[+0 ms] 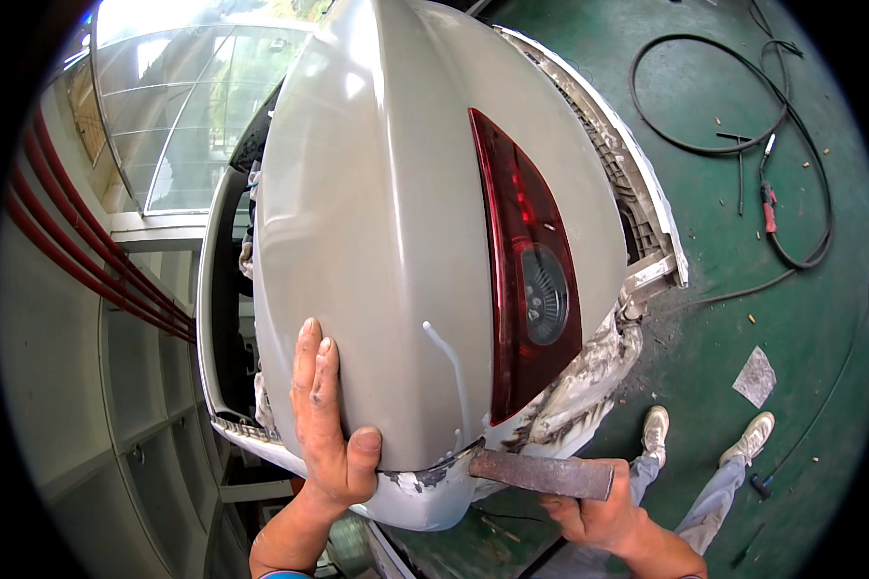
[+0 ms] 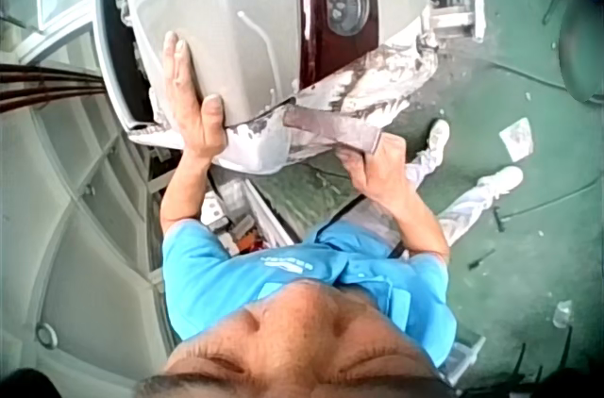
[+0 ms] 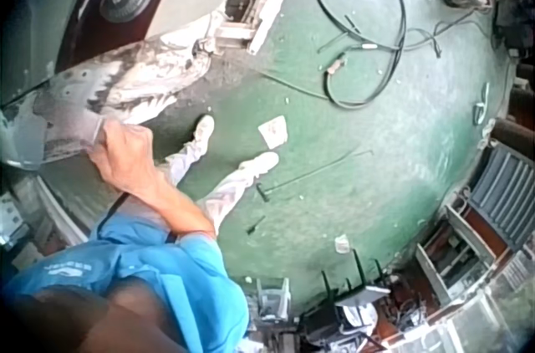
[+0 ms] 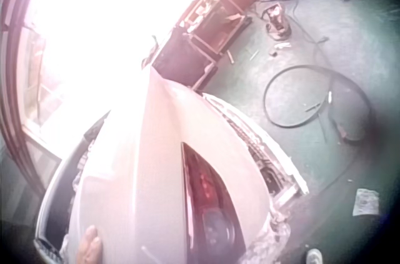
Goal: The person welds the rear quarter panel of a white car, then uses a hammer to shape the metal. They install a rubber weatherstrip along the trunk opening and close the trunk lid.
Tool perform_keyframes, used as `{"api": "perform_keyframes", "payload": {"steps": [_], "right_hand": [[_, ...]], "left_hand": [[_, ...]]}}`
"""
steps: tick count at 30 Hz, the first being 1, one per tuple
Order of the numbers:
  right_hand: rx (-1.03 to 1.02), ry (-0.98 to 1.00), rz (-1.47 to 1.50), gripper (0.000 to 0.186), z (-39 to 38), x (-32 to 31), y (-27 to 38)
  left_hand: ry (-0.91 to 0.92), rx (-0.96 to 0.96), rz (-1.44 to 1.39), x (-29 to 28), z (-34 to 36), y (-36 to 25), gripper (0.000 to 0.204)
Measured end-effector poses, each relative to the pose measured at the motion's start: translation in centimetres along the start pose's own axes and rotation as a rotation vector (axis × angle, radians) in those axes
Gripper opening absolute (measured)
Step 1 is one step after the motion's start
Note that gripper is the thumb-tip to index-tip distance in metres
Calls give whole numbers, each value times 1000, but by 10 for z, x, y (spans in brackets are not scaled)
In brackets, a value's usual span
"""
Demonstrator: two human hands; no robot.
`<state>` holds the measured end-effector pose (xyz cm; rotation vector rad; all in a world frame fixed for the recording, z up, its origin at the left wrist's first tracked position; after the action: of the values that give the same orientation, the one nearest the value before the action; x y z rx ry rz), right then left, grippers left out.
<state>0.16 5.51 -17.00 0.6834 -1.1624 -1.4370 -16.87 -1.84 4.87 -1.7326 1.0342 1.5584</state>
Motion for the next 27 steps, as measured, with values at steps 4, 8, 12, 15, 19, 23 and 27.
{"api": "perform_keyframes", "payload": {"steps": [4, 8, 12, 15, 19, 23, 27], "right_hand": [[-3, 55, 69, 17, 9, -26, 22], [-26, 74, 93, 16, 2, -26, 18], [35, 71, -29, 20, 11, -7, 13], [56, 81, 134, 20, 9, -34, 25], [14, 52, 77, 21, 11, -14, 17], [27, 26, 149, 18, 13, -20, 21], [-5, 102, 27, 14, 13, -30, 32]], "left_hand": [[-4, -13, 1, 0, -6, 5, 76], [-7, -1, 3, -3, -1, -1, 76], [-5, -13, 15, -3, -3, -1, 75], [-9, -12, 14, -1, -4, 0, 75], [-10, -12, 10, -2, -3, -3, 75], [-6, -8, 20, -2, -3, 0, 75], [-10, -11, 12, -1, -2, -1, 75]]}}
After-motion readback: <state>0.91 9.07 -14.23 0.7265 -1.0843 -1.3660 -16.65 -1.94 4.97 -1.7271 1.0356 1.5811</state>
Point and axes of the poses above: each hand's wrist, its own z-axis towards the middle knuckle, its own x-axis out of the palm, y = z × x, the point moved 8 cm from there along z, towards the middle knuckle, and after that the axes turned 14 degrees about y, right-handed, at the moved point
